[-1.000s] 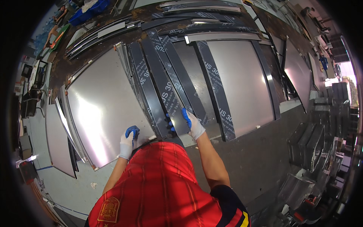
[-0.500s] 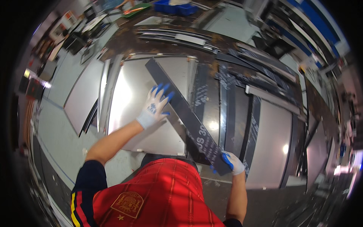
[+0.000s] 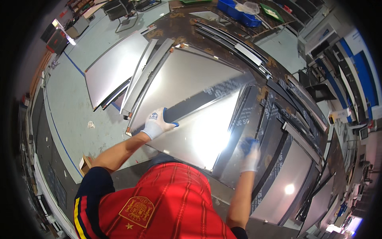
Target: The person repeatedly picks up long, thin metal sheets from a workbench and stacks them in a pile. The person handles the sheets one at a time, aligning them before placing them down.
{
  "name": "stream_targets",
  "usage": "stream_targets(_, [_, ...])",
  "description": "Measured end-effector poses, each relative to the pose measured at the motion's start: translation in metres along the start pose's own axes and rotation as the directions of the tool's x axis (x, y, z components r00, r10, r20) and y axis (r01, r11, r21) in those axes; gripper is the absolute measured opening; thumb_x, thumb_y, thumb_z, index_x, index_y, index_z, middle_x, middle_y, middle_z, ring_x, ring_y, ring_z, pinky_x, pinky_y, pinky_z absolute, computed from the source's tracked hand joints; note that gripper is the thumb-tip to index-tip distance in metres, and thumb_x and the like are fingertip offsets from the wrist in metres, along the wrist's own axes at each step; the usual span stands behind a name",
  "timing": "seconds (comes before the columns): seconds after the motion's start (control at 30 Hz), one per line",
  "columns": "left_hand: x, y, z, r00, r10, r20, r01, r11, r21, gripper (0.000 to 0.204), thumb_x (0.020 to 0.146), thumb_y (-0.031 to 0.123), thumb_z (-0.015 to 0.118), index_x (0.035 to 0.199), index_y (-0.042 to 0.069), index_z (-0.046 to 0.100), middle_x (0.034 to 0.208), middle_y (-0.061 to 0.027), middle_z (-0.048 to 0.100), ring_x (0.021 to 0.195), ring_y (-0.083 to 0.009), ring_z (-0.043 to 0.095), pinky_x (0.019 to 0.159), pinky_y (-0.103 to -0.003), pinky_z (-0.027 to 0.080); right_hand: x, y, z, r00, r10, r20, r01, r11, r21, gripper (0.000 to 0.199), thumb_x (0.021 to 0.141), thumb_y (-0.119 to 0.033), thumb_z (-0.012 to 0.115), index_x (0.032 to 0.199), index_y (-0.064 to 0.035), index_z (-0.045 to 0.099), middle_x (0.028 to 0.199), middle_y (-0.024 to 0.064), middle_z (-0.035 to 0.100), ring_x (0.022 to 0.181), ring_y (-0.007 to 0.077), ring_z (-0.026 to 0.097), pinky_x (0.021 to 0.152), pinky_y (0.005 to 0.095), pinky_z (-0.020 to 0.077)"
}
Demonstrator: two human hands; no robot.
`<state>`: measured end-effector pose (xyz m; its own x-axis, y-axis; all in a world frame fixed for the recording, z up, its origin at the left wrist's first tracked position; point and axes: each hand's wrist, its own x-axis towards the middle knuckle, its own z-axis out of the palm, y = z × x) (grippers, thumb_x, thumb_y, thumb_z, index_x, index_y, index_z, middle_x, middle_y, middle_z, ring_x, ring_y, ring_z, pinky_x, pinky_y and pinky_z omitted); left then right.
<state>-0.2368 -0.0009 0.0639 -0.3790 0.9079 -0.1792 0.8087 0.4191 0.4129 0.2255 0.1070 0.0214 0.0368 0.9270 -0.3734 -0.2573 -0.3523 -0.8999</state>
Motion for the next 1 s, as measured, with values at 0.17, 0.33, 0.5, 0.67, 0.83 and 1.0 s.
stream_targets(0.17, [0.022, -0.037, 0.019, 0.948, -0.303, -0.098, 0.219, 0.844, -0.489, 0.073, 0.092, 0.048, 0.086, 0.142, -0.001, 0.068, 0.129, -0.0261, 0.078, 0.121, -0.0425, 0.074, 0.105, -0.05, 0.057, -0.09, 0.107, 0.224, 0.768, 0.315, 0.558, -0.216, 0.947, -0.237, 0.047, 0.12, -0.037, 0.051, 0.151, -0.0042, 0.064, 0.138, 0.0156, 0.075, 0.12, 0.0251, 0.073, 0.106, 0.0413, 0.0585])
stream_targets(0.33, [0.058, -0.09, 0.024, 0.933, -0.36, -0.023, 0.231, 0.644, -0.729, 0.049, 0.098, 0.031, 0.081, 0.135, -0.001, 0.075, 0.121, -0.0241, 0.081, 0.114, -0.0389, 0.077, 0.1, -0.047, 0.059, -0.126, 0.188, 0.336, 0.817, 0.348, 0.46, -0.092, 0.866, -0.491, 0.044, 0.119, -0.028, 0.058, 0.149, 0.0029, 0.061, 0.134, 0.0141, 0.074, 0.12, 0.0217, 0.067, 0.111, 0.0354, 0.0521])
stream_targets(0.5, [0.07, -0.138, 0.029, 0.938, -0.346, 0.001, 0.209, 0.564, -0.799, 0.048, 0.099, 0.025, 0.08, 0.137, -0.003, 0.074, 0.125, -0.0243, 0.08, 0.116, -0.0379, 0.076, 0.103, -0.044, 0.058, -0.129, 0.228, 0.378, 0.869, 0.314, 0.383, -0.101, 0.869, -0.484, 0.033, 0.118, -0.025, 0.06, 0.135, 0.0022, 0.066, 0.114, 0.0092, 0.076, 0.102, 0.0176, 0.068, 0.095, 0.0333, 0.0563])
stream_targets(0.67, [0.071, -0.179, 0.035, 0.946, -0.319, 0.063, 0.227, 0.509, -0.831, 0.047, 0.099, 0.023, 0.08, 0.137, -0.004, 0.074, 0.126, -0.0226, 0.081, 0.115, -0.0334, 0.077, 0.102, -0.041, 0.058, -0.15, 0.219, 0.416, 0.841, 0.466, 0.275, -0.301, 0.825, -0.479, 0.033, 0.116, -0.03, 0.061, 0.13, -0.0022, 0.07, 0.107, 0.0118, 0.077, 0.092, 0.0213, 0.073, 0.081, 0.037, 0.0601])
stream_targets(0.83, [0.076, -0.207, 0.041, 0.943, -0.319, 0.091, 0.231, 0.432, -0.872, 0.047, 0.099, 0.022, 0.082, 0.135, -0.006, 0.075, 0.125, -0.0218, 0.081, 0.112, -0.0301, 0.078, 0.101, -0.039, 0.058, -0.156, 0.213, 0.437, 0.821, 0.542, 0.18, -0.385, 0.758, -0.527, 0.027, 0.115, -0.029, 0.061, 0.124, -0.0066, 0.071, 0.095, 0.0067, 0.072, 0.082, 0.0175, 0.068, 0.071, 0.0348, 0.0573])
stream_targets(1.0, [0.082, -0.225, 0.04, 0.941, -0.318, 0.118, 0.255, 0.433, -0.865, 0.047, 0.098, 0.023, 0.083, 0.134, -0.006, 0.076, 0.123, -0.0221, 0.082, 0.111, -0.0299, 0.078, 0.1, -0.039, 0.059, -0.15, 0.232, 0.438, 0.816, 0.522, 0.246, -0.34, 0.779, -0.526, 0.028, 0.117, -0.035, 0.059, 0.122, -0.0092, 0.069, 0.096, 0.0037, 0.068, 0.081, 0.0166, 0.066, 0.07, 0.0348, 0.0582])
